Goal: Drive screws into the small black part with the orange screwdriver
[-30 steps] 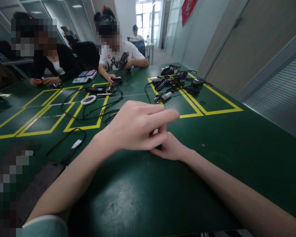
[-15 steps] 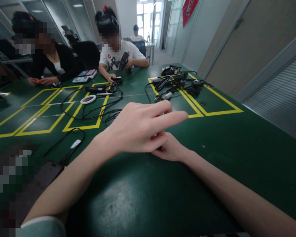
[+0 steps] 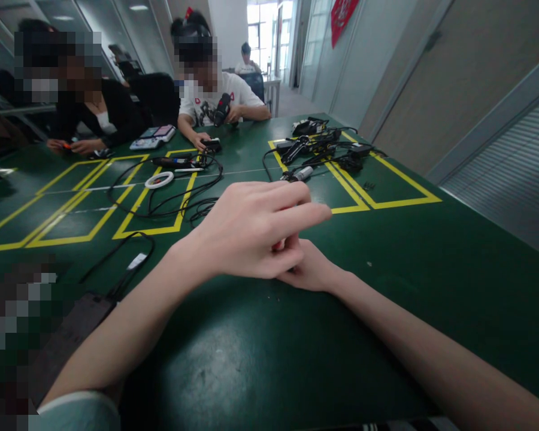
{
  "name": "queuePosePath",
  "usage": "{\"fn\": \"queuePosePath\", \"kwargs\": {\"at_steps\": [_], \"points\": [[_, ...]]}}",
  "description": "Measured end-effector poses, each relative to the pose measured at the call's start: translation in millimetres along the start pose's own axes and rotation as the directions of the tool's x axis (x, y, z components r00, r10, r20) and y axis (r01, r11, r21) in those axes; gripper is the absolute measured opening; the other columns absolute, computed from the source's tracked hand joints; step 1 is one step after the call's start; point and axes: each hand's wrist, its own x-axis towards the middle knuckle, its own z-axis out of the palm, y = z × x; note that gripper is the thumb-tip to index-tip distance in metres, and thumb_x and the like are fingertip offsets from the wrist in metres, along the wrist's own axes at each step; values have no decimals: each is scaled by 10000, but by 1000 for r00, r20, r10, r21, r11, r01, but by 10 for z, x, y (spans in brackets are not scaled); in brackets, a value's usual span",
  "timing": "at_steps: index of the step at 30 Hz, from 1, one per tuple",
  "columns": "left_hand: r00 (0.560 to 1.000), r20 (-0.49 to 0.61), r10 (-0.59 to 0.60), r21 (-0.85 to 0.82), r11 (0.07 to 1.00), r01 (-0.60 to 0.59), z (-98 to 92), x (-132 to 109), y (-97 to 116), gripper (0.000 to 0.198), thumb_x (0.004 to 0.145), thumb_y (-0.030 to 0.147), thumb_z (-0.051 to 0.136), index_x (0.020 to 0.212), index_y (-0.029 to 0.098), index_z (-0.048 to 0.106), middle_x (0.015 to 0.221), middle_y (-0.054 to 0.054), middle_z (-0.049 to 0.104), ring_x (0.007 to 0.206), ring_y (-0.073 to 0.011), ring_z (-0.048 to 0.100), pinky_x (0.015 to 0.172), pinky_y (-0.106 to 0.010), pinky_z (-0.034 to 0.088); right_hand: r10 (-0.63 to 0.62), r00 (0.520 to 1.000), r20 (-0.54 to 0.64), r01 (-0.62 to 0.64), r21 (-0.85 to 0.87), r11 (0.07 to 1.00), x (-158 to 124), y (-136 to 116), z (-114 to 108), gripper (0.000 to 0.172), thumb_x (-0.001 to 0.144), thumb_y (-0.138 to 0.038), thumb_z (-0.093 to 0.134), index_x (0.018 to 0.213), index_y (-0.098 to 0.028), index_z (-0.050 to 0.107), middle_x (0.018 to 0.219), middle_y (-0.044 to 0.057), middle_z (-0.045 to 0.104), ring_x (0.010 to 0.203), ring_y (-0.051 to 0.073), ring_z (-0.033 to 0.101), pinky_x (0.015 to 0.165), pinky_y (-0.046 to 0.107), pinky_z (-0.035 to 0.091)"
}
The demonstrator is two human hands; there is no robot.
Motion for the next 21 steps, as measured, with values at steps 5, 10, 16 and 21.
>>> {"fn": "queuePosePath", "kwargs": {"at_steps": [5, 10, 16, 21], "points": [[1000, 3, -3, 4, 1000, 3, -3, 1, -13, 306, 958, 140, 458, 1164, 206, 674, 1121, -68, 720, 884, -155, 683, 729, -275, 523, -9, 1000, 14, 9, -24, 1000, -3, 11, -3, 146, 945, -312, 648, 1045, -207, 630, 980, 82, 755, 903, 255, 712, 772, 372, 581], [999, -17, -33, 37, 999, 34, 7, -14, -28, 353, 980, 157, 483, 1295, 225, 627, 1123, -47, 723, 800, -115, 668, 635, -232, 474, -36, 999, -5, 36, -25, 999, 0, 10, -16, 137, 948, -303, 622, 1025, -190, 628, 1005, 103, 769, 922, 262, 729, 768, 370, 580], [999, -19, -38, 16, 999, 38, 45, -25, -58, 357, 972, 129, 461, 1267, 206, 647, 1141, -56, 719, 863, -118, 681, 663, -221, 498, -16, 999, 29, 18, -61, 998, -3, 20, -16, 201, 947, -313, 636, 1091, -173, 644, 994, 117, 770, 923, 288, 733, 776, 403, 587], [997, -11, -71, 61, 996, 72, 34, -23, -37, 509, 996, 189, 460, 1497, 266, 515, 1199, -33, 708, 867, -99, 672, 654, -188, 492, -33, 999, 5, 33, -27, 999, -8, 13, -16, 177, 948, -280, 628, 1092, -177, 636, 1049, 122, 778, 975, 279, 743, 820, 395, 599]]}}
